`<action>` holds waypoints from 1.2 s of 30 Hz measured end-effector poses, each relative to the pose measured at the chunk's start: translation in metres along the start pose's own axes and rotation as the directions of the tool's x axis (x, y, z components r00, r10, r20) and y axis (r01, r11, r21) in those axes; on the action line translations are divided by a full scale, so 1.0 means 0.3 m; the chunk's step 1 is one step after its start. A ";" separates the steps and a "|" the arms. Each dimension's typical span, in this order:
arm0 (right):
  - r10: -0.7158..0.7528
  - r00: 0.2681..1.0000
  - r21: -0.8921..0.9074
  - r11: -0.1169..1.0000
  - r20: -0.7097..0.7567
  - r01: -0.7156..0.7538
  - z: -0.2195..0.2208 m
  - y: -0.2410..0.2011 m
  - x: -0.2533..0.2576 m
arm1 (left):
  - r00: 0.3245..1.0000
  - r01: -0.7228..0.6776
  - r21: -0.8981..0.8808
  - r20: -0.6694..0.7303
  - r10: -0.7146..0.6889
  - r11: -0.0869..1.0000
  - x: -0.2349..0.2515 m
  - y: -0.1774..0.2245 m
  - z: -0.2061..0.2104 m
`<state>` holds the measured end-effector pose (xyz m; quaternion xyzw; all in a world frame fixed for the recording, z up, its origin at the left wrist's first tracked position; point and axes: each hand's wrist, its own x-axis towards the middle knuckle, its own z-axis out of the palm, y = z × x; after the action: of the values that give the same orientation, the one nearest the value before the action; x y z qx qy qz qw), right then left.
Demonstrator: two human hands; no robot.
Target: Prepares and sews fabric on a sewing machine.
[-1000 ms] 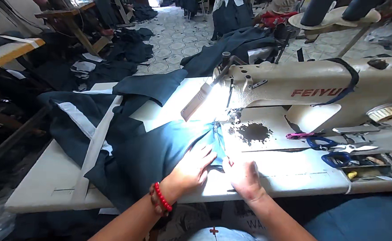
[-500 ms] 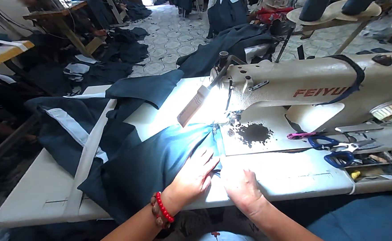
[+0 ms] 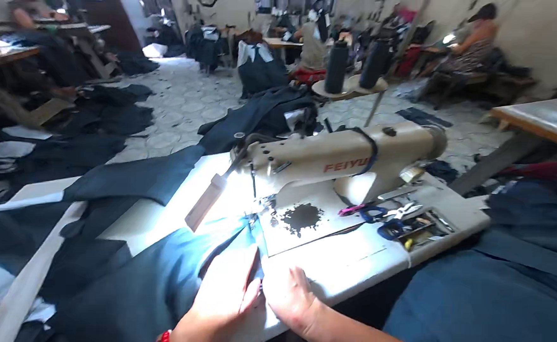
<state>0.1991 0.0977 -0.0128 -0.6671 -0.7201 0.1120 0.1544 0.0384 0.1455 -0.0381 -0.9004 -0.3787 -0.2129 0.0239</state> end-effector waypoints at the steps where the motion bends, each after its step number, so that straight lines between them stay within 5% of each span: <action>1: 0.005 1.000 0.019 1.000 -0.014 -0.005 0.001 0.002 0.000 | 0.999 0.032 -0.003 0.043 -0.031 0.999 0.025 -0.004 -0.009; 8: -0.068 0.930 0.125 0.985 -0.361 0.120 0.044 0.037 -0.006 | 0.969 0.110 -0.021 0.226 -0.102 0.994 0.052 -0.025 -0.034; 12: -0.066 0.955 0.107 0.989 -0.288 0.101 0.048 0.030 -0.007 | 0.978 0.062 -0.096 0.204 -0.041 0.994 -0.021 -0.016 -0.051; 20: 0.069 0.987 -0.110 0.993 0.144 -0.054 -0.018 -0.032 0.016 | 0.989 0.010 -0.179 0.147 0.017 0.984 -0.056 -0.018 -0.040; 26: 0.010 0.997 -0.116 0.993 0.071 -0.001 -0.004 -0.018 0.013 | 0.996 -0.036 -0.199 0.075 0.052 0.979 -0.059 -0.018 -0.028; 32: -0.102 0.976 -0.117 0.990 -0.193 0.081 0.043 0.003 -0.011 | 0.995 -0.048 -0.176 0.080 0.063 0.983 -0.054 -0.013 -0.028; 36: -0.078 0.990 -0.192 0.980 -0.117 0.054 0.027 -0.022 -0.013 | 0.994 -0.028 -0.116 0.105 0.040 0.993 -0.044 -0.002 -0.028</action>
<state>0.1901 0.0935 -0.0181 -0.6601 -0.7383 -0.0035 0.1385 0.0266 0.1354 -0.0358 -0.9167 -0.3514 -0.1851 -0.0443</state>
